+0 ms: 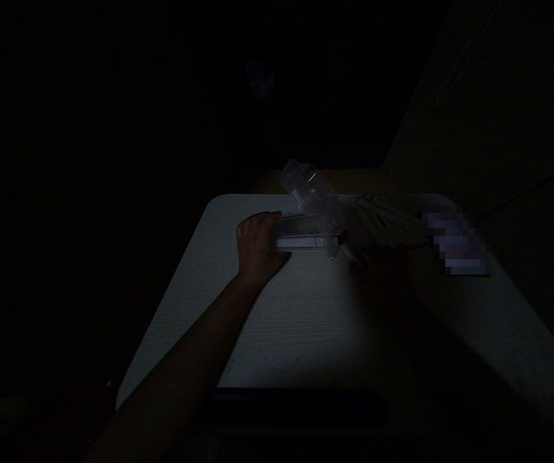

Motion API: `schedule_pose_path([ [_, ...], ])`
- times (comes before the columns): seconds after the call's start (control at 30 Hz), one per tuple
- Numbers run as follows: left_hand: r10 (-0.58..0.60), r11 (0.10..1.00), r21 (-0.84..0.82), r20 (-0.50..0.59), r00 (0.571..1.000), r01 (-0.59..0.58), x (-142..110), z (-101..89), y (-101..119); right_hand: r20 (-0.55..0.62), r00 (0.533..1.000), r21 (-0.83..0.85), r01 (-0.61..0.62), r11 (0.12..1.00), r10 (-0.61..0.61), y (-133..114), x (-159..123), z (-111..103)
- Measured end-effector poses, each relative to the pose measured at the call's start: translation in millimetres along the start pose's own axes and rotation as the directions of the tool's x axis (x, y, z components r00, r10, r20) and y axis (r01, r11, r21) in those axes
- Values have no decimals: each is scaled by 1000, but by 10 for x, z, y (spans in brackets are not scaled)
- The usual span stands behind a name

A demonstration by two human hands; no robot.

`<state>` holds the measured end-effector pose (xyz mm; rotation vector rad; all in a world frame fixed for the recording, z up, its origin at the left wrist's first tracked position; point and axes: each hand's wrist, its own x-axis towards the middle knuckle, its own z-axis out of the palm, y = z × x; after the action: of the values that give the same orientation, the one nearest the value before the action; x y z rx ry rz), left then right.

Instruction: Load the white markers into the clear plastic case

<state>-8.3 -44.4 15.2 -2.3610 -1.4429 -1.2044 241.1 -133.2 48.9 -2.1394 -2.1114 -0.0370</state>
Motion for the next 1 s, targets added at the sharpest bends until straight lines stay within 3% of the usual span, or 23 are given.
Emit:
schedule_pose_path([
  [0.2,19,1000,1,-24,1000,-19,2,2,-3,-177,983,83,62,995,-46,154,55,93],
  [0.37,35,999,-5,-36,999,-35,2,10,-20,-240,971,211,64,975,-11,294,131,155],
  [0.53,18,1000,10,-31,999,-17,3,15,-20,-471,882,353,182,918,6,356,181,206],
  [0.87,3,1000,3,1,1000,-3,14,-14,0,-491,856,497,126,859,159,329,127,58],
  [1.0,2,1000,-2,-17,1000,-2,9,-7,-7,-527,809,525,69,849,260,327,77,-30],
])
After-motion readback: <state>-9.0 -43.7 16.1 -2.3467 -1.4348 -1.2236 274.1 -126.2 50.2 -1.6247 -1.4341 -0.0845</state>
